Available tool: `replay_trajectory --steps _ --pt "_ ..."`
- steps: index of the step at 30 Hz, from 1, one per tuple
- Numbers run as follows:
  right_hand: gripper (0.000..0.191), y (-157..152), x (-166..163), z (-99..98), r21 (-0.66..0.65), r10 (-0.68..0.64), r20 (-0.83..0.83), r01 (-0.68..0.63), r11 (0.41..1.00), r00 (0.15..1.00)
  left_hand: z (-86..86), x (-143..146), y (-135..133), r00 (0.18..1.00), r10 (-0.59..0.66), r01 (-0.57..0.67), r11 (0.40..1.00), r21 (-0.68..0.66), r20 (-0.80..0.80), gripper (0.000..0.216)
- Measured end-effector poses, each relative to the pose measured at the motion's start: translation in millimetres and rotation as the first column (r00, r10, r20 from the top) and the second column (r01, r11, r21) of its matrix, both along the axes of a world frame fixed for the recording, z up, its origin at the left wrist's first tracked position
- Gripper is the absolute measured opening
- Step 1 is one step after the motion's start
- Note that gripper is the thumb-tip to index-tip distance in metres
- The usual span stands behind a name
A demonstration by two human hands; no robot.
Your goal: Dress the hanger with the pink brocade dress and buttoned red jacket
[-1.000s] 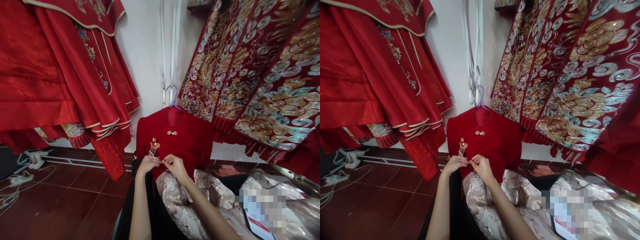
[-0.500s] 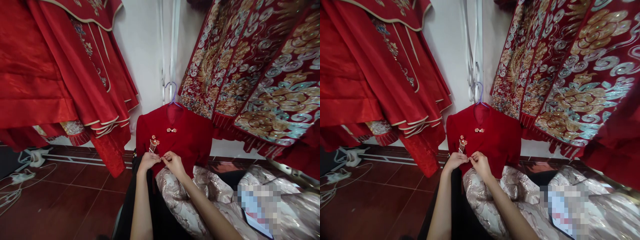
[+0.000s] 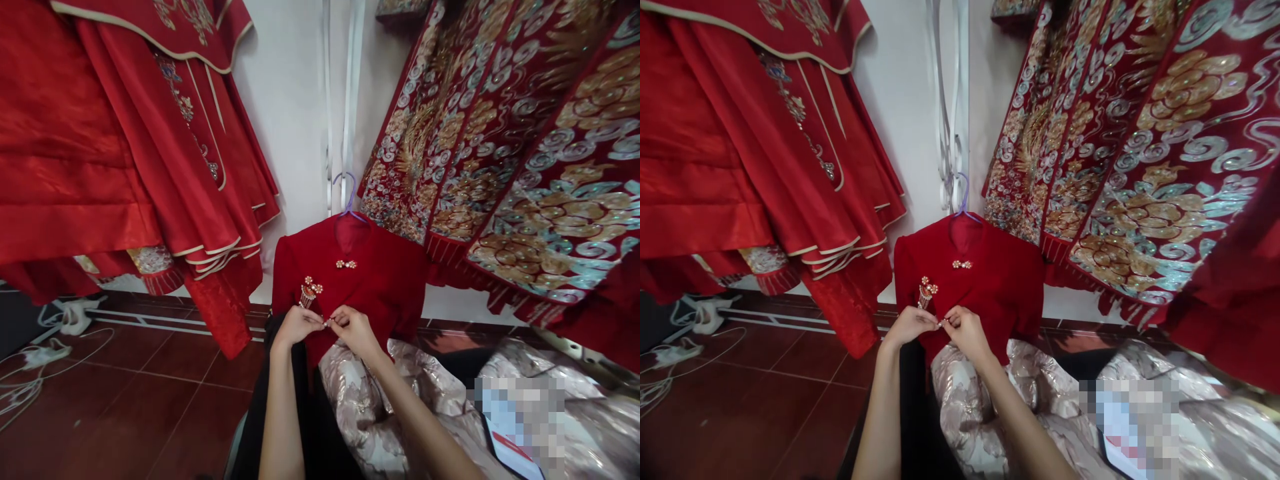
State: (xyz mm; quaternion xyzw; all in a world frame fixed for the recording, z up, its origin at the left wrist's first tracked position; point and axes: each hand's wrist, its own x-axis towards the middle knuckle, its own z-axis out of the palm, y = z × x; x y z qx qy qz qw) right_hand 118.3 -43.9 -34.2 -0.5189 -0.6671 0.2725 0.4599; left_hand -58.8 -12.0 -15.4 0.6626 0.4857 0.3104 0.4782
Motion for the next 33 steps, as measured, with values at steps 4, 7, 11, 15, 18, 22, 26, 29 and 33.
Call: replay_trajectory --steps 4,7,11,15,18,22,26,29,33 --pt "0.009 -3 9 15.9 -0.088 0.072 0.006 -0.071 0.994 0.997 13.3 2 -7 0.994 -0.106 0.106 0.994 -0.014 0.030 0.017" --pt "0.008 -3 9 15.2 -0.095 0.066 0.018 -0.064 0.993 0.998 15.3 4 -8 0.994 -0.105 0.105 0.994 -0.004 0.005 0.014" --pt "0.003 -2 1 5.4 -0.062 0.087 -0.001 -0.087 0.994 0.996 10.0 2 -4 0.991 -0.040 0.040 0.999 -0.003 -0.128 0.011" --pt "0.005 -5 -2 8.0 -0.062 0.149 0.000 -0.148 0.987 0.989 13.5 -5 -6 0.990 -0.080 0.074 0.996 -0.058 -0.120 0.012" --pt "0.008 -8 1 16.3 -0.099 0.206 -0.013 -0.207 0.973 0.978 23.4 -8 -12 0.990 -0.115 0.107 0.990 -0.093 -0.082 0.015" --pt "0.011 -12 3 22.2 -0.106 0.232 -0.042 -0.235 0.966 0.972 32.9 -10 -20 0.988 -0.131 0.123 0.987 -0.101 -0.082 0.015" --pt "0.013 -11 4 21.2 -0.103 0.219 -0.026 -0.220 0.970 0.975 29.9 -7 -18 0.989 -0.141 0.136 0.986 -0.093 -0.042 0.017" --pt "0.012 -7 6 17.8 -0.120 0.205 -0.007 -0.204 0.972 0.979 21.9 -2 -10 0.989 -0.140 0.133 0.983 -0.125 -0.047 0.024" --pt "0.020 -1 11 12.1 -0.155 0.193 -0.014 -0.193 0.969 0.981 10.3 3 -2 0.992 -0.093 0.087 0.994 -0.072 -0.085 0.024"
